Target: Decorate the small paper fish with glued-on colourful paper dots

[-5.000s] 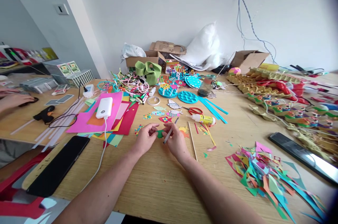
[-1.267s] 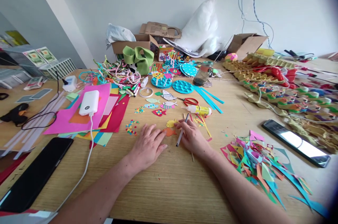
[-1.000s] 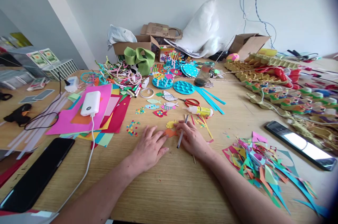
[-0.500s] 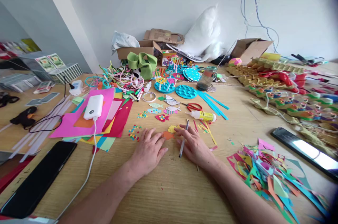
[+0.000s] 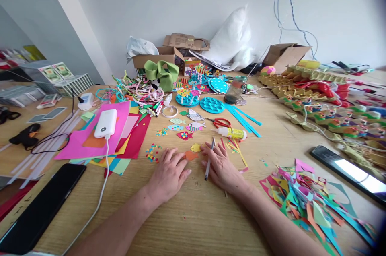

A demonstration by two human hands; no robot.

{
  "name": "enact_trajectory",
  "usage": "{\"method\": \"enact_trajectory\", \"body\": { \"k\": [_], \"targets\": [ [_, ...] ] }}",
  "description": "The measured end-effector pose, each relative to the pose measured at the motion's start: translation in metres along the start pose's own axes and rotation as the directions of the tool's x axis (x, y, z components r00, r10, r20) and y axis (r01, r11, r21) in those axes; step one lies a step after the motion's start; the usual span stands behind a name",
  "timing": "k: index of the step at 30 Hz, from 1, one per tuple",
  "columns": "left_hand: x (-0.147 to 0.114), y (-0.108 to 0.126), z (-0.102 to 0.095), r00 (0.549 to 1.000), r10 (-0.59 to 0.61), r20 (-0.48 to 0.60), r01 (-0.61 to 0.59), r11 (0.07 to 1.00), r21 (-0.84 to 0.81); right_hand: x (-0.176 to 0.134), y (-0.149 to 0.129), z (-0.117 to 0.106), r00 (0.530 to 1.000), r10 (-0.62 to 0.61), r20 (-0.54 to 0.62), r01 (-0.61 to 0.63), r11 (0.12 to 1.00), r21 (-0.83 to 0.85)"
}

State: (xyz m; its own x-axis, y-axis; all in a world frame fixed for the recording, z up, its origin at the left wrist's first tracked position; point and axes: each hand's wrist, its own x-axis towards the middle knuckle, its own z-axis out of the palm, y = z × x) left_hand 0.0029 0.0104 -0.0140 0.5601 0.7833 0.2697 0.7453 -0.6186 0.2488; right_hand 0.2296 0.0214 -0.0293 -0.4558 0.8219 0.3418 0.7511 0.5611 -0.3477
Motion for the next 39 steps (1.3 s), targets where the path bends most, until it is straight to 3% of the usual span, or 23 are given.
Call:
{"method": "enact_trajectory", "body": {
  "k": [11, 27, 39],
  "targets": [
    [0.000, -0.002, 0.003, 0.999, 0.007, 0.036, -0.008, 1.000, 0.022, 0.001, -0.005, -0.005, 0.999, -0.006, -0.054, 0.009, 0.999, 0.051],
    [0.000, -0.005, 0.005, 0.999, -0.001, 0.042, 0.000, 1.000, 0.007, -0.002, -0.003, 0.004, 0.999, 0.021, 0.041, -0.020, 0.999, -0.034],
    [0.000, -0.004, 0.004, 1.000, 0.016, 0.016, -0.016, 1.000, -0.002, -0.002, -0.004, 0.007, 1.000, 0.018, 0.012, -0.019, 1.000, 0.007]
  ]
}}
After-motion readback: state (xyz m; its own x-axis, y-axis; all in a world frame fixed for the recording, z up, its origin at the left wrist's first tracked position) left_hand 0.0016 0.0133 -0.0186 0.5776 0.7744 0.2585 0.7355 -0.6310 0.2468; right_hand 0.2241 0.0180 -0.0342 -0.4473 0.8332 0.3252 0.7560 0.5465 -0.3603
